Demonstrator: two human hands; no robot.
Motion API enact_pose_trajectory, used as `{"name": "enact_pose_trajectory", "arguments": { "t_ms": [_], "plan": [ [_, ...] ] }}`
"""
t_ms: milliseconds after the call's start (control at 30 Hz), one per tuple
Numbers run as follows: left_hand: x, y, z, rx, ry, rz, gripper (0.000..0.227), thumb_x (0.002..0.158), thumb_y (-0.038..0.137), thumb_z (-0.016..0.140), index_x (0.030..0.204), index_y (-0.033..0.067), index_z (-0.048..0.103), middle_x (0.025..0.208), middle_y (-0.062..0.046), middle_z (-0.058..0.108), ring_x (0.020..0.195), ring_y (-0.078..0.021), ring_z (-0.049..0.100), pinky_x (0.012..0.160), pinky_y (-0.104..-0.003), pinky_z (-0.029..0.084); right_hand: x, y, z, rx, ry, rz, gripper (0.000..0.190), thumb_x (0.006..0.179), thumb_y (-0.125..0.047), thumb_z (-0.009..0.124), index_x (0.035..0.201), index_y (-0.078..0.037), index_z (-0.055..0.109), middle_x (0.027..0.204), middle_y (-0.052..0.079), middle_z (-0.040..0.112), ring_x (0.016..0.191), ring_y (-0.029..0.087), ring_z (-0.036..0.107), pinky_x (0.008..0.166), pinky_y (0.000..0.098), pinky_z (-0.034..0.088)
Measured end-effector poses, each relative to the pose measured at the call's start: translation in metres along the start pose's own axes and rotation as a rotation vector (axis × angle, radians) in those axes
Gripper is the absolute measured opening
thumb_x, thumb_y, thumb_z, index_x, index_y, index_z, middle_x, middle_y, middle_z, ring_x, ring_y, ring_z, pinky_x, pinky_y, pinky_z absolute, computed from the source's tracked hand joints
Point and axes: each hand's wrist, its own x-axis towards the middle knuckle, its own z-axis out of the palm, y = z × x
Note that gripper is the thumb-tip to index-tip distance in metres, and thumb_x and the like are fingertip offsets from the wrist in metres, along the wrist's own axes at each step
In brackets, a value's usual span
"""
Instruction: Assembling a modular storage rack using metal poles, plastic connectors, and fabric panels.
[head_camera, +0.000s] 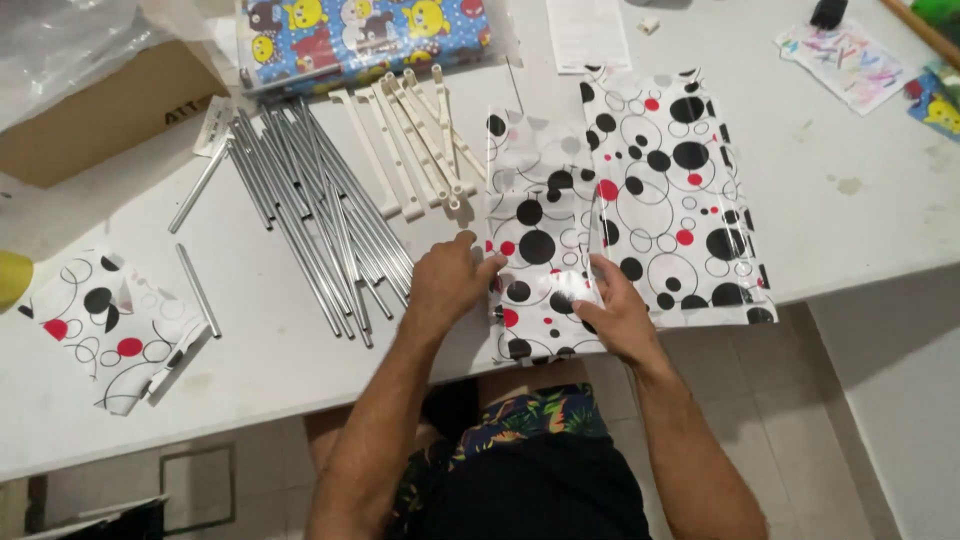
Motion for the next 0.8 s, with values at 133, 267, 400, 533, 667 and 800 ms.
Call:
{"name": "enact_pose_trajectory", "arguments": {
  "t_ms": [133, 267, 400, 533, 667, 800],
  "plan": [
    [0.009, 0.010, 0.012, -0.234, -0.006, -0.052, 0.076, 0.093, 0.063, 0.063, 0.136, -0.0005, 0.060, 0.108, -0.024, 0.074, 0.106, -0.0410, 0.072, 0.086, -0.052, 0.058, 0.001, 0.010, 0.001, 0.011, -0.019, -0.037, 0.084, 0.083, 0.006, 0.070, 0.158, 0.001, 0.031, 0.119, 0.029, 0.067, 0.102, 0.032, 0.068, 0.087, 0.0418, 0.058],
    [0.039, 0.004, 0.034, -0.461, -0.015, -0.099, 0.063, 0.084, 0.051, 0.074, 0.128, 0.0059, 0.064, 0.113, -0.022, 0.073, 0.115, -0.0404, 0.069, 0.093, -0.052, 0.055, -0.003, 0.001, 0.005, -0.034, -0.033, 0.026, 0.083, 0.083, 0.006, 0.068, 0.158, 0.001, 0.032, 0.121, 0.032, 0.067, 0.103, 0.034, 0.070, 0.088, 0.0434, 0.059],
    [0.011, 0.037, 0.015, -0.439, 0.109, 0.099, 0.054, 0.093, 0.012, 0.059, 0.146, 0.0031, 0.052, 0.114, -0.030, 0.072, 0.112, -0.0466, 0.068, 0.094, -0.054, 0.055, 0.004, 0.012, -0.001, -0.019, -0.061, 0.028, 0.083, 0.084, 0.002, 0.072, 0.157, 0.001, 0.033, 0.121, 0.031, 0.068, 0.101, 0.033, 0.072, 0.088, 0.0447, 0.060],
    [-0.014, 0.027, -0.005, -0.382, 0.203, 0.297, 0.059, 0.091, -0.001, 0.052, 0.149, 0.0085, 0.050, 0.115, -0.034, 0.071, 0.107, -0.0545, 0.067, 0.093, -0.060, 0.055, -0.016, -0.013, -0.021, -0.223, 0.103, -0.093, 0.072, 0.078, -0.008, 0.086, 0.143, 0.002, 0.056, 0.111, 0.029, 0.071, 0.090, 0.032, 0.076, 0.073, 0.0387, 0.065],
    [-0.061, 0.017, -0.046, -0.469, 0.218, 0.304, 0.069, 0.085, -0.005, 0.054, 0.151, 0.0151, 0.051, 0.120, -0.034, 0.069, 0.112, -0.0553, 0.063, 0.096, -0.062, 0.051, -0.010, -0.004, -0.092, -0.846, 0.530, -0.327, 0.061, 0.084, -0.029, 0.086, 0.134, -0.001, 0.067, 0.127, 0.024, 0.065, 0.116, 0.044, 0.059, 0.097, 0.0501, 0.049],
    [-0.049, -0.013, -0.072, -0.788, 0.302, 0.246, 0.063, 0.078, -0.007, 0.058, 0.138, 0.0113, 0.064, 0.124, -0.021, 0.072, 0.115, -0.0277, 0.062, 0.104, -0.048, 0.050, 0.024, 0.012, -0.165, -1.032, 0.558, -0.002, 0.095, 0.081, -0.054, 0.080, 0.153, 0.002, 0.053, 0.149, 0.030, 0.052, 0.143, 0.048, 0.040, 0.122, 0.0533, 0.027]
  ]
}}
